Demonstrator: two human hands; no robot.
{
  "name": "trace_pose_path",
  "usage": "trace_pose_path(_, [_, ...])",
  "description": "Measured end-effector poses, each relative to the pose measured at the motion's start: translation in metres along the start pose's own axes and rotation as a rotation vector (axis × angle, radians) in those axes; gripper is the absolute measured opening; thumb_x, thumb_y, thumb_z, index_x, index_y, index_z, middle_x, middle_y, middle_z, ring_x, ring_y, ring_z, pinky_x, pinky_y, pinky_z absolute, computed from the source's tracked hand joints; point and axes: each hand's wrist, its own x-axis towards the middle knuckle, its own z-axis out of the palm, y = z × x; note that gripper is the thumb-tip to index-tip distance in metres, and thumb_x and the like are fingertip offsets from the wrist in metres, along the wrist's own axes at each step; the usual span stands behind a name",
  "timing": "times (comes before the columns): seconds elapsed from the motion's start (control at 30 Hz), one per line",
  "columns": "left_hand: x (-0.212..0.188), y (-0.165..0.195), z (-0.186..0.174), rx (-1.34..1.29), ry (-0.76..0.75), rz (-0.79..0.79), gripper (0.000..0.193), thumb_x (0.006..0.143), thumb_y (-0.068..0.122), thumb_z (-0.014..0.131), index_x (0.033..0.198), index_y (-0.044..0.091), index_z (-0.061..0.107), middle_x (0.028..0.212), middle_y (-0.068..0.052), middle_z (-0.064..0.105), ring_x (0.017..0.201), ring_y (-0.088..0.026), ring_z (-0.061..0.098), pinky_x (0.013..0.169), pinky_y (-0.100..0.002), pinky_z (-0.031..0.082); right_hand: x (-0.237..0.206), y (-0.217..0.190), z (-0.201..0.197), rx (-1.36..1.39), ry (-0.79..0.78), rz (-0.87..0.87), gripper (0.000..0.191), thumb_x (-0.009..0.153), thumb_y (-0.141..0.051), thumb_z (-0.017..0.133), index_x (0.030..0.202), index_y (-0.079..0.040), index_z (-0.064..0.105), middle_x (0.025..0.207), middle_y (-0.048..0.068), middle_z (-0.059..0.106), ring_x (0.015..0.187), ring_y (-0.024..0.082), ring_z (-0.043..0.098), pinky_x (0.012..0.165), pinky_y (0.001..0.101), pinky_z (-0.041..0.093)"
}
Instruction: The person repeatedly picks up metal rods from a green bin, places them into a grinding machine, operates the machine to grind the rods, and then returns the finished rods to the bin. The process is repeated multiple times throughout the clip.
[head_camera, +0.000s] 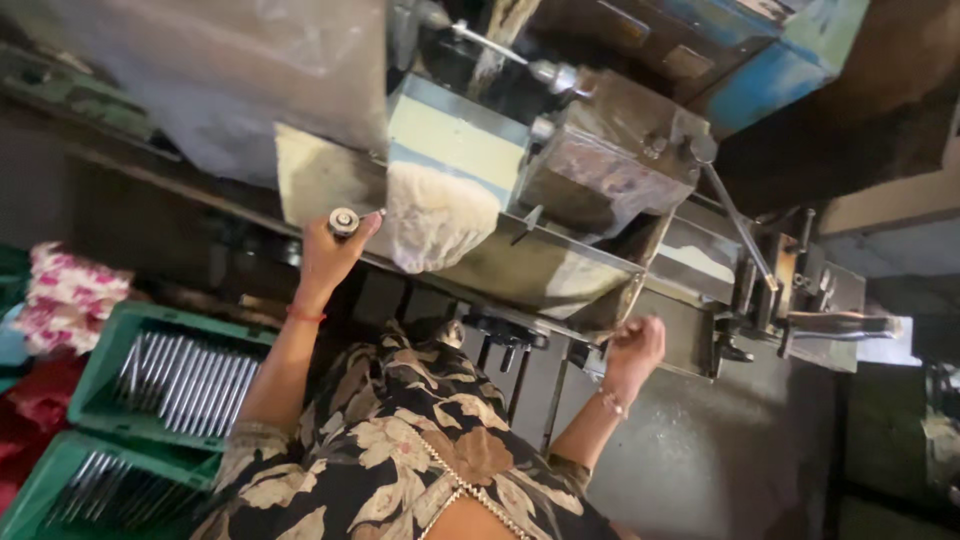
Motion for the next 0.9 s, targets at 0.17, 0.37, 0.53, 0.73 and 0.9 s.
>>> trace_pose_path(0.17, [-0.029,-0.042,-0.031,0.669,0.203,0.174,0.047,0.081,0.041,0.092,0.095,0.001,0.07,0.062,-0.009,0.061,0.045,-0.021,0.051,0.049,-0.039,0.038,-0.043,0.007,0.148,-0.34,-0.673,0.218,0.034,0.102,-0.039,0.063,0.108,-0.008,0.076,0.072,0.0,0.059,0.06,0.012,0.046,0.052,0.027,0.034])
trace_pose_path(0.37, [-0.048,-0.071,-0.009,-0.555,0.263,-0.217,0.034,0.096,0.028,0.08,0.077,0.005,0.064,0.073,0.006,0.062,0.067,-0.004,0.051,0.06,-0.026,0.042,-0.157,0.032,0.316,0.023,-1.038,0.251,0.038,0.111,-0.036,0.051,0.09,-0.006,0.061,0.067,-0.007,0.046,0.058,0.004,0.039,0.051,0.0243,0.031])
trace_pose_path(0.53, [-0.072,-0.085,-0.014,-0.49,0.356,-0.163,0.047,0.099,0.027,0.078,0.069,0.007,0.049,0.065,0.007,0.048,0.06,-0.004,0.041,0.053,-0.026,0.031,-0.19,0.025,0.33,0.119,-0.982,0.35,0.038,0.112,-0.035,0.051,0.085,-0.009,0.052,0.067,-0.009,0.038,0.056,0.003,0.033,0.048,0.0246,0.027])
trace_pose_path(0.73, [-0.096,-0.065,-0.036,-0.311,0.433,0.071,0.046,0.095,0.029,0.082,0.072,0.007,0.049,0.064,0.004,0.051,0.061,-0.005,0.048,0.054,-0.027,0.039,-0.219,0.017,0.326,-0.129,-0.896,0.097,0.038,0.113,-0.037,0.051,0.09,-0.007,0.058,0.066,-0.007,0.044,0.059,0.003,0.038,0.05,0.0244,0.032])
trace_pose_path(0.9, [-0.116,-0.055,-0.078,0.176,0.438,0.601,0.052,0.079,0.036,0.091,0.068,0.008,0.049,0.059,-0.004,0.047,0.054,-0.01,0.045,0.052,-0.033,0.037,-0.231,0.008,0.318,-0.093,-1.005,0.506,0.033,0.108,-0.035,0.051,0.101,-0.006,0.066,0.057,-0.006,0.044,0.046,0.006,0.038,0.042,0.026,0.029])
